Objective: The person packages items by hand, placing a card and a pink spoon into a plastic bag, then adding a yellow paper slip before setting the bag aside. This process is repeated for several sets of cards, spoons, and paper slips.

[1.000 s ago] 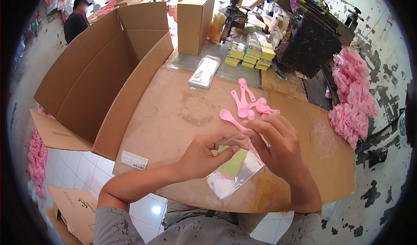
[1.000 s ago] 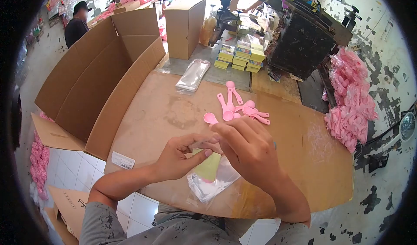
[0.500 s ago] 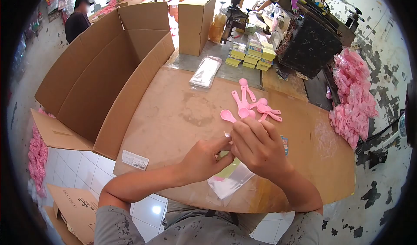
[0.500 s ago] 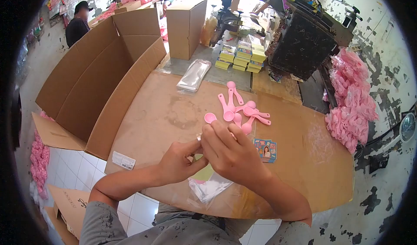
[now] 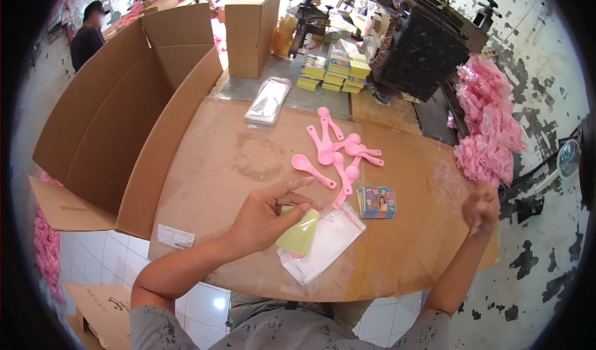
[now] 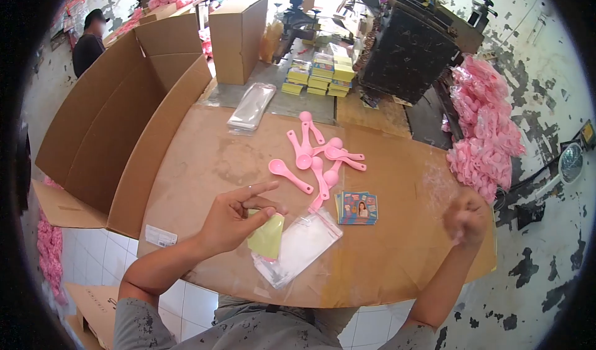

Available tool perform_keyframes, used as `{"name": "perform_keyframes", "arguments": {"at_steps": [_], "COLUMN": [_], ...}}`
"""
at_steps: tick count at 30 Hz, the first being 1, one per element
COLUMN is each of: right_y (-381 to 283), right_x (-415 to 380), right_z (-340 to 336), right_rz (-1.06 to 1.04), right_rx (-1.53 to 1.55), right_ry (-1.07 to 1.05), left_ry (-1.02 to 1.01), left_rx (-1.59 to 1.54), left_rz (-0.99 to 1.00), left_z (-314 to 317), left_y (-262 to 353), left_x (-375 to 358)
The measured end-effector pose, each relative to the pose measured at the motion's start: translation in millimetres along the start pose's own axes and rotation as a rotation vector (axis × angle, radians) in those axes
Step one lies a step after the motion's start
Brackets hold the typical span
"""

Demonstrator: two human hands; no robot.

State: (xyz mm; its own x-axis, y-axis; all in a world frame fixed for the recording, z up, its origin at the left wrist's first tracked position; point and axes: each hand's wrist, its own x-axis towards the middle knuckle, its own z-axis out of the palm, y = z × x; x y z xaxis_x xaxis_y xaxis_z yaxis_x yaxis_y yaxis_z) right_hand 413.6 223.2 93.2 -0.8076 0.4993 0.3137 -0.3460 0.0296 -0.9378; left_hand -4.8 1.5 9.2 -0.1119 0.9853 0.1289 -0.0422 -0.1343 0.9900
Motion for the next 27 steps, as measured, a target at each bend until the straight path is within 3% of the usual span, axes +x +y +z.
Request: {"name": "perform_keyframes", "arguments": {"at_steps": [3,7,8,10,12,15,17,22,25,27], "right_y": [9,54,49,16,2,20,26,2,-16,-6], "right_x": [-40,-87,-93,-58,-80,-76,-64,-20,-26,-34], "right_z": [-81,-106,-108,-48,-99,-131,-121,-32,-45,-72], "right_rz": [0.028,0.178,0.208,0.27,0.405,0.344,0.315,0.375,0.366,0.43], "right_rx": [0.018,-1.989,-1.922,-1.786,-1.042,-0.37,-0.448,-1.576,-0.88,-0.887], "right_ry": [0.435,0.596,0.586,0.572,0.518,0.533,0.531,0.322,0.362,0.452], "left_ry": [0.005,-0.008,-0.011,-0.019,-0.036,-0.053,-0.047,-0.021,-0.031,-0.033], "left_rx": [-0.048,0.048,0.081,0.058,-0.049,0.12,0.066,0.04,0.044,-0.002], "left_rz": [-0.052,-0.1,-0.117,-0.131,-0.124,-0.176,-0.158,-0.121,-0.111,-0.135], "left_z": [1,-1,-1,0,0,-5,-5,-5,-7,-7], "left_y": [-4,-6,-5,-6,-9,-9,-15,-16,-17,-12], "left_x": [0,3,4,5,6,7,7,7,10,10]}}
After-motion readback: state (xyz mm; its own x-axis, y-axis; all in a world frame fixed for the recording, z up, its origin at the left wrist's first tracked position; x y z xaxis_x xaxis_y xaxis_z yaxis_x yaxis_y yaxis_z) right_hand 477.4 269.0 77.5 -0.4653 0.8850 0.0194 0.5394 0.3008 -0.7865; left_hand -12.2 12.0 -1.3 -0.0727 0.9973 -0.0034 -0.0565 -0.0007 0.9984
